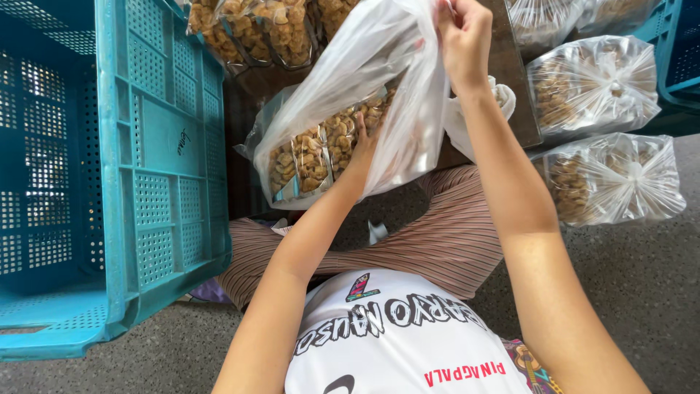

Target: The person sits on the floor and wipes individual transparent snack bags with a white cloth, then places them into a larger white plastic bag. The person handles the snack bags one at a time, wiping each before transferring it.

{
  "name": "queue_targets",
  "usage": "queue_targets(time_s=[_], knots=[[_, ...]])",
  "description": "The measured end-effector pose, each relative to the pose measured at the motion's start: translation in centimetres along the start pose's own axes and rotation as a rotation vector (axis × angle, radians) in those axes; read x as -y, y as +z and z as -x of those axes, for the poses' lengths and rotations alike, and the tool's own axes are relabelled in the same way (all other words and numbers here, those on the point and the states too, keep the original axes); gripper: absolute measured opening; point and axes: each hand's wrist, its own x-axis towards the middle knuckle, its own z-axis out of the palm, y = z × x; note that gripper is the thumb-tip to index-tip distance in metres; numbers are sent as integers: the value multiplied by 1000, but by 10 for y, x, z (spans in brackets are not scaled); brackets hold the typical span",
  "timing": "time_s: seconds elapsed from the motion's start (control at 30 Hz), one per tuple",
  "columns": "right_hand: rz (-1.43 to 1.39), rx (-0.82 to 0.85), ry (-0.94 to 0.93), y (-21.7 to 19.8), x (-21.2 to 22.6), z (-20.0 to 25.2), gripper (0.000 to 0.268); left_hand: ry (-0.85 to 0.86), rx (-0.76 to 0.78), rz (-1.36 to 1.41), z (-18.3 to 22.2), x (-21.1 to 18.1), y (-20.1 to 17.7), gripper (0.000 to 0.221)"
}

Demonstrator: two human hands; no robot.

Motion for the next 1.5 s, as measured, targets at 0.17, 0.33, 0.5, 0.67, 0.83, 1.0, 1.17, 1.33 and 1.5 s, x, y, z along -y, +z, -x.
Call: queue_targets(time_s=[0.17,0.33,0.5,0.67,0.83,1.0,1.17,1.33,1.5], knots=[[-352,212,-1,22,48,-2,18,-8,-17,-13,2,2,-5,66],[-834,337,236,-20,39,9,40,-20,-26,-14,5,1,-4,64],[17,183,392,-29,-70,52,43,-37,-54,-6,4,-2,-5,63],[101,124,333,-24,-147,61,24,-66,-59,-5,0,2,-7,61],[175,-9,284,-8,-120,41,26,-67,-54,-12,-5,6,-14,59],[128,97,6,9,-81,37,24,-80,-72,9,-16,15,-17,57],[-22,-226,262,-26,-62,51,34,-94,-94,-4,-16,18,-22,55],[812,251,524,-50,-78,174,49,-97,-61,-2,-5,18,-16,53],[-95,-97,933,-29,-110,218,44,-93,-70,14,-9,13,-13,52]])
